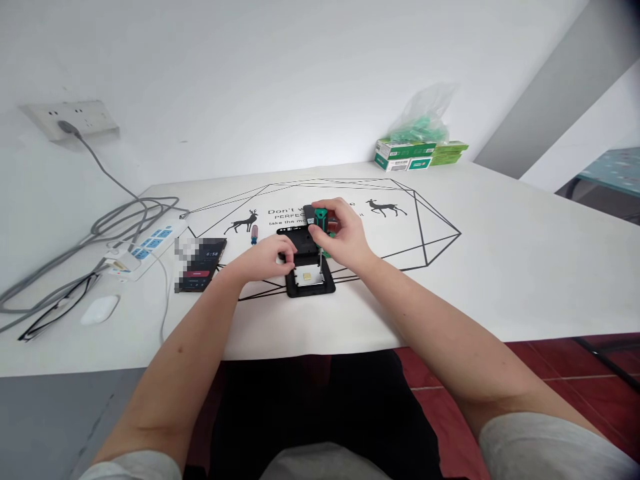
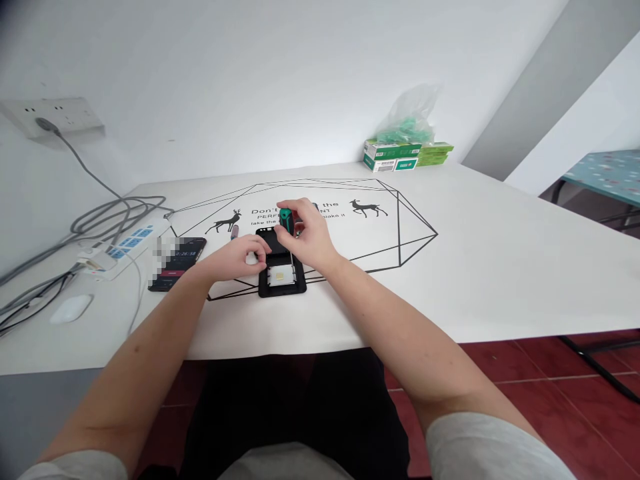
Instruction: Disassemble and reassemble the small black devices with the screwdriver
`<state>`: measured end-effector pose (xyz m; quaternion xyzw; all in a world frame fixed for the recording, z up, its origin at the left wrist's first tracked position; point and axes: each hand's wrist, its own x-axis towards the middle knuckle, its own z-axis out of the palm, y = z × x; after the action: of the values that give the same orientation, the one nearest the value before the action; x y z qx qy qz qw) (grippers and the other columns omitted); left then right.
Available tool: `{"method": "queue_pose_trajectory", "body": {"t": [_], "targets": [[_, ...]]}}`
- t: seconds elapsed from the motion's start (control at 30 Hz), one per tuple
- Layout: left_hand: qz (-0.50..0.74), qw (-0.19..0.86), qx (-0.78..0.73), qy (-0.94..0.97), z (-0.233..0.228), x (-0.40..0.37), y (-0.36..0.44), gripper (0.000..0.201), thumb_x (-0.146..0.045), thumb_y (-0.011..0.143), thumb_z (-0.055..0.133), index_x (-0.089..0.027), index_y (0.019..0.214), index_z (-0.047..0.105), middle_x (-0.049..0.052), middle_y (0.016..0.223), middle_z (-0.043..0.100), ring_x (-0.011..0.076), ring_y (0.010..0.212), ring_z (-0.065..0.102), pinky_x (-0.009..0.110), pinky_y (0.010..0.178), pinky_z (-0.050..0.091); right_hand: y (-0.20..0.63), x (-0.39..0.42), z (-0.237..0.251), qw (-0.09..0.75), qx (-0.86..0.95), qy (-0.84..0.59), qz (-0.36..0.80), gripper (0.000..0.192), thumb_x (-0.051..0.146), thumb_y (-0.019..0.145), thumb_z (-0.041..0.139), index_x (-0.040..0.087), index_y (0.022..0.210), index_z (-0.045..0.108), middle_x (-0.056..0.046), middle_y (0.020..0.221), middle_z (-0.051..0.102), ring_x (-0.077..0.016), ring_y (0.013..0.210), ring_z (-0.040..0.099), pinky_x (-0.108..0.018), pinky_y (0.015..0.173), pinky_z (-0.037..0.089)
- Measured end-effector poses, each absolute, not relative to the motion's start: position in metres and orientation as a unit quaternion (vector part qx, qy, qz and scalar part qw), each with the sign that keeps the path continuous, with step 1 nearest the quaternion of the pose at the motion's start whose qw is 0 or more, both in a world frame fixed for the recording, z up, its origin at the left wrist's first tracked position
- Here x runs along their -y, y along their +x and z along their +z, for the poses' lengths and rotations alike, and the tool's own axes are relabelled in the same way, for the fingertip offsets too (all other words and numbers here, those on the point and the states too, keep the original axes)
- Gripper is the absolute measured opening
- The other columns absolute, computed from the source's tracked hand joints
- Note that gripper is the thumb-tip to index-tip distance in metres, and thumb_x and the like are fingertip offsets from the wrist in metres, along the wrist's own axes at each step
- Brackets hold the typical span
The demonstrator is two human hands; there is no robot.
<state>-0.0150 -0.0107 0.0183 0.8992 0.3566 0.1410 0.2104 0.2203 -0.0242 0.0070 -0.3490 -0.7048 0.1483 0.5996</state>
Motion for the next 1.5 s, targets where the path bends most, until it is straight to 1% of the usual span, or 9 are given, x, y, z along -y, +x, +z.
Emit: {"method": "queue_pose_trajectory", "body": {"t": [0.17,0.37,0.5,0.7,0.8,0.93,1.07,1.23,1.5], "targets": [[0.152,0.060,-0.473,0.866,0.007,-0.011,-0.026,0.009,-0.022,0.091,0.061,-0.023,0.082,0.062,0.010,0.100,0.071,0.0311,0.106,0.067,0.047,0.099,0.055,0.219,0.024,0.006,0.595,0.710,-0.343,0.156,0.034,0.031,0.087,0.074,0.028,0.121,0.070,-0.007,0.112,0.069,-0.0224,0.094,0.066,-0.037,0.070,0.061],[0.143,-0.028,-0.573,0.807,-0.009,-0.027,-0.026,0.013,-0.023,0.099,0.058,-0.021,0.093,0.070,0.016,0.109,0.073,0.0361,0.113,0.066,0.050,0.100,0.053,0.221,0.024,0.008,0.586,0.724,-0.326,0.161,0.033,0.038,0.090,0.077,0.028,0.121,0.071,-0.007,0.113,0.070,-0.0216,0.094,0.066,-0.036,0.070,0.060],[0.138,-0.045,-0.602,0.785,-0.017,-0.030,-0.023,0.020,-0.026,0.104,0.054,-0.021,0.112,0.073,0.019,0.126,0.072,0.0400,0.125,0.060,0.054,0.103,0.051,0.222,0.024,0.011,0.586,0.730,-0.297,0.184,0.034,0.053,0.094,0.078,0.028,0.117,0.073,-0.006,0.108,0.068,-0.0204,0.094,0.065,-0.035,0.072,0.058],[0.147,-0.017,-0.601,0.785,-0.019,-0.028,-0.027,0.032,-0.026,0.108,0.047,-0.021,0.129,0.070,0.019,0.140,0.069,0.0405,0.138,0.053,0.058,0.113,0.046,0.223,0.019,0.012,0.620,0.688,-0.290,0.240,0.043,0.067,0.090,0.080,0.028,0.106,0.078,-0.004,0.102,0.065,-0.0192,0.091,0.063,-0.033,0.070,0.054],[0.153,0.052,-0.531,0.832,-0.013,-0.022,-0.026,0.042,-0.039,0.111,0.045,-0.019,0.140,0.067,0.017,0.146,0.067,0.0363,0.142,0.053,0.055,0.122,0.042,0.225,0.017,0.014,0.624,0.677,-0.282,0.270,0.041,0.066,0.088,0.082,0.027,0.102,0.078,-0.004,0.099,0.066,-0.0182,0.088,0.062,-0.033,0.068,0.052],[0.093,0.127,-0.432,0.888,-0.012,-0.010,-0.017,0.074,-0.068,0.105,0.052,-0.018,0.159,0.056,0.018,0.175,0.044,0.0385,0.166,0.029,0.057,0.135,0.026,0.230,0.019,0.020,0.593,0.693,-0.266,0.311,0.028,0.053,0.089,0.082,0.027,0.100,0.078,-0.002,0.096,0.069,-0.0184,0.086,0.062,-0.035,0.071,0.053],[0.025,0.153,-0.449,0.880,-0.016,-0.006,-0.009,0.090,-0.078,0.102,0.049,-0.017,0.169,0.045,0.020,0.185,0.024,0.0427,0.173,0.012,0.062,0.137,0.019,0.234,0.021,0.025,0.563,0.710,-0.247,0.343,0.013,0.036,0.092,0.073,0.027,0.099,0.079,-0.003,0.098,0.073,-0.0205,0.090,0.065,-0.040,0.081,0.055],[0.005,0.147,-0.461,0.875,-0.010,-0.002,-0.008,0.096,-0.083,0.100,0.046,-0.019,0.172,0.041,0.017,0.186,0.022,0.0416,0.174,0.007,0.063,0.138,0.016,0.235,0.020,0.027,0.575,0.686,-0.219,0.389,0.012,0.029,0.085,0.074,0.026,0.093,0.082,-0.002,0.096,0.074,-0.0204,0.090,0.065,-0.039,0.082,0.052],[-0.019,0.160,-0.477,0.864,-0.004,0.003,-0.006,0.101,-0.087,0.097,0.041,-0.019,0.172,0.043,0.013,0.187,0.020,0.0373,0.175,0.002,0.058,0.140,0.013,0.235,0.023,0.034,0.551,0.616,-0.179,0.534,0.015,0.029,0.079,0.075,0.021,0.088,0.084,-0.004,0.091,0.073,-0.0186,0.078,0.067,-0.035,0.069,0.054]]}}
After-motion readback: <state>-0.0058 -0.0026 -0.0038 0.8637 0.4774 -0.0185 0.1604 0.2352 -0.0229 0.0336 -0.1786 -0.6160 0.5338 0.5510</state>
